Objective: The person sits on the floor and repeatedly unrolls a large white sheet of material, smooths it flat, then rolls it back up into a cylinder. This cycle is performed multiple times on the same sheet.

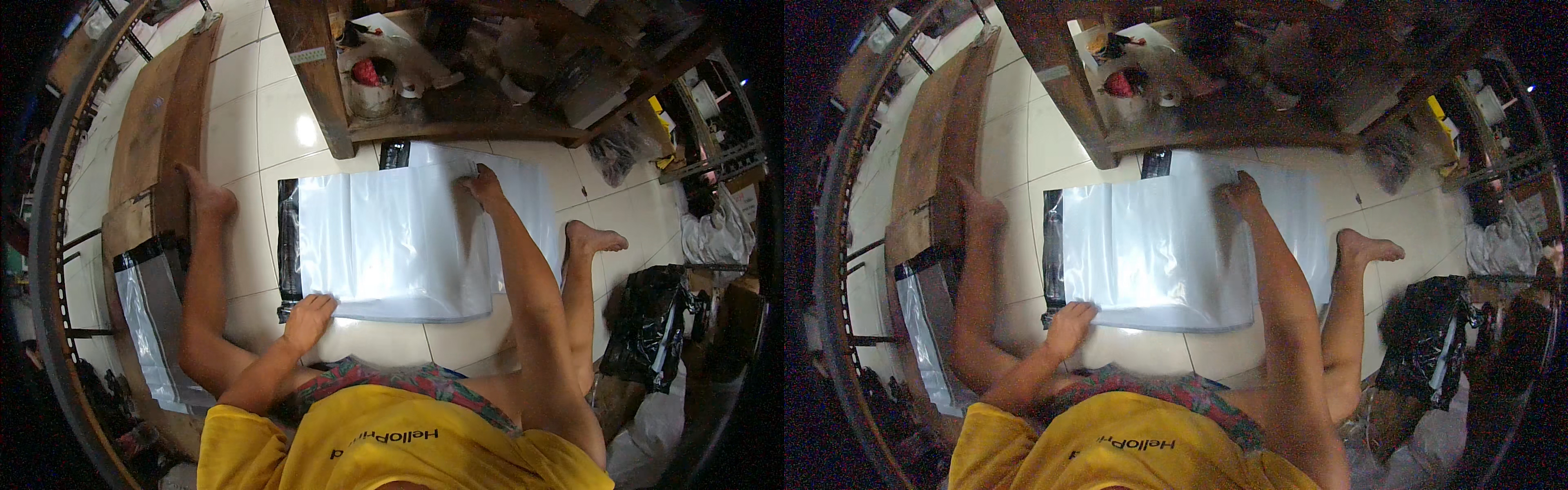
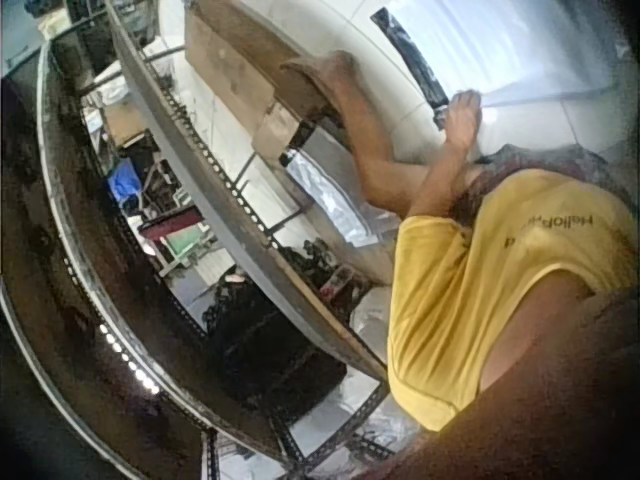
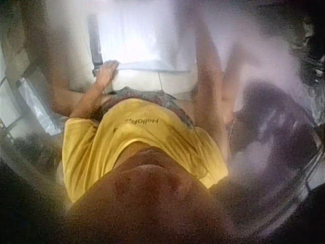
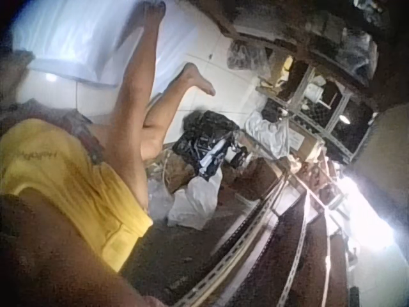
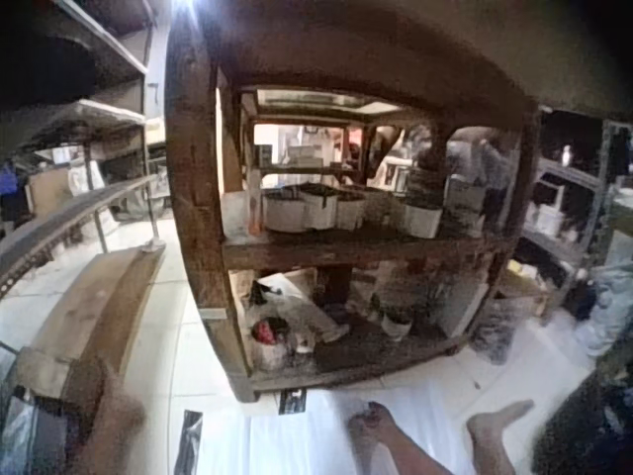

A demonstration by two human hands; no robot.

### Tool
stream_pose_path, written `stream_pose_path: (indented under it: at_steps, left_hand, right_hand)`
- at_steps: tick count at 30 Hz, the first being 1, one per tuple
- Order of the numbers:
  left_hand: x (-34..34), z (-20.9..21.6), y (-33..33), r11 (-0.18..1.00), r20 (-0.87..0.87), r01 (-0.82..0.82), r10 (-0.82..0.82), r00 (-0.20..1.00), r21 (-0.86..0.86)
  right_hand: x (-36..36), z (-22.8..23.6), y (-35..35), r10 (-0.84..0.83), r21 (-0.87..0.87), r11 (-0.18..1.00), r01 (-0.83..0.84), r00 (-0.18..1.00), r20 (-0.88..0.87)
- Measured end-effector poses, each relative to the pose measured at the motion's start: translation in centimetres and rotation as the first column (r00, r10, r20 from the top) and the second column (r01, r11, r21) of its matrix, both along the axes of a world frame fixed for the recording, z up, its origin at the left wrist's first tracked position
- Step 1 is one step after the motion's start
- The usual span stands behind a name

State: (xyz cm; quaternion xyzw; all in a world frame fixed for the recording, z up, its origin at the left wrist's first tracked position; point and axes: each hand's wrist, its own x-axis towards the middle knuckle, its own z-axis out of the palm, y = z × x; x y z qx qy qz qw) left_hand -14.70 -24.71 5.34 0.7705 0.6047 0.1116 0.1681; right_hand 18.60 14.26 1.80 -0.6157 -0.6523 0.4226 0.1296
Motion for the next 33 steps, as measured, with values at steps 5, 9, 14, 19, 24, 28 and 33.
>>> stream_pose_path:
  at_steps: [5,9,14,19,24,28,33]
  left_hand:
    - [0.2,0.5,0.5,1.0,-0.032,0.008,-0.009,0.999,-0.027]
    - [0.1,0.4,1.1,0.998,-0.003,0.031,-0.031,1.0,-0.06]
    - [-0.7,1.8,1.7,0.975,-0.007,0.037,-0.04,0.999,-0.219]
    - [-0.7,2.2,2.2,0.979,-0.082,0.025,-0.042,0.996,-0.2]
    - [-0.4,1.7,1.7,0.981,-0.109,0.019,-0.041,0.993,-0.195]
    - [0.1,1.6,0.7,0.992,-0.115,0.026,-0.04,0.993,-0.12]
    - [-0.7,1.3,0.2,0.994,-0.119,0.07,-0.08,0.99,-0.087]
  right_hand:
    - [1.2,-0.5,-5.1,-0.202,0.346,0.936,0.064,0.902,0.381]
    - [2.5,3.4,-14.4,0.361,0.481,0.743,-0.465,0.884,0.297]
    - [2.7,5.0,-27.1,0.662,0.274,0.46,-0.845,0.532,0.529]
    - [5.0,3.0,-29.6,0.543,0.232,0.59,-0.773,0.593,0.595]
    - [8.0,1.5,-29.8,0.468,0.337,0.577,-0.744,0.64,0.61]
    - [9.2,2.1,-29.2,0.536,0.267,0.591,-0.761,0.618,0.575]
    - [11.7,2.3,-27.3,0.645,0.168,0.628,-0.76,0.629,0.433]
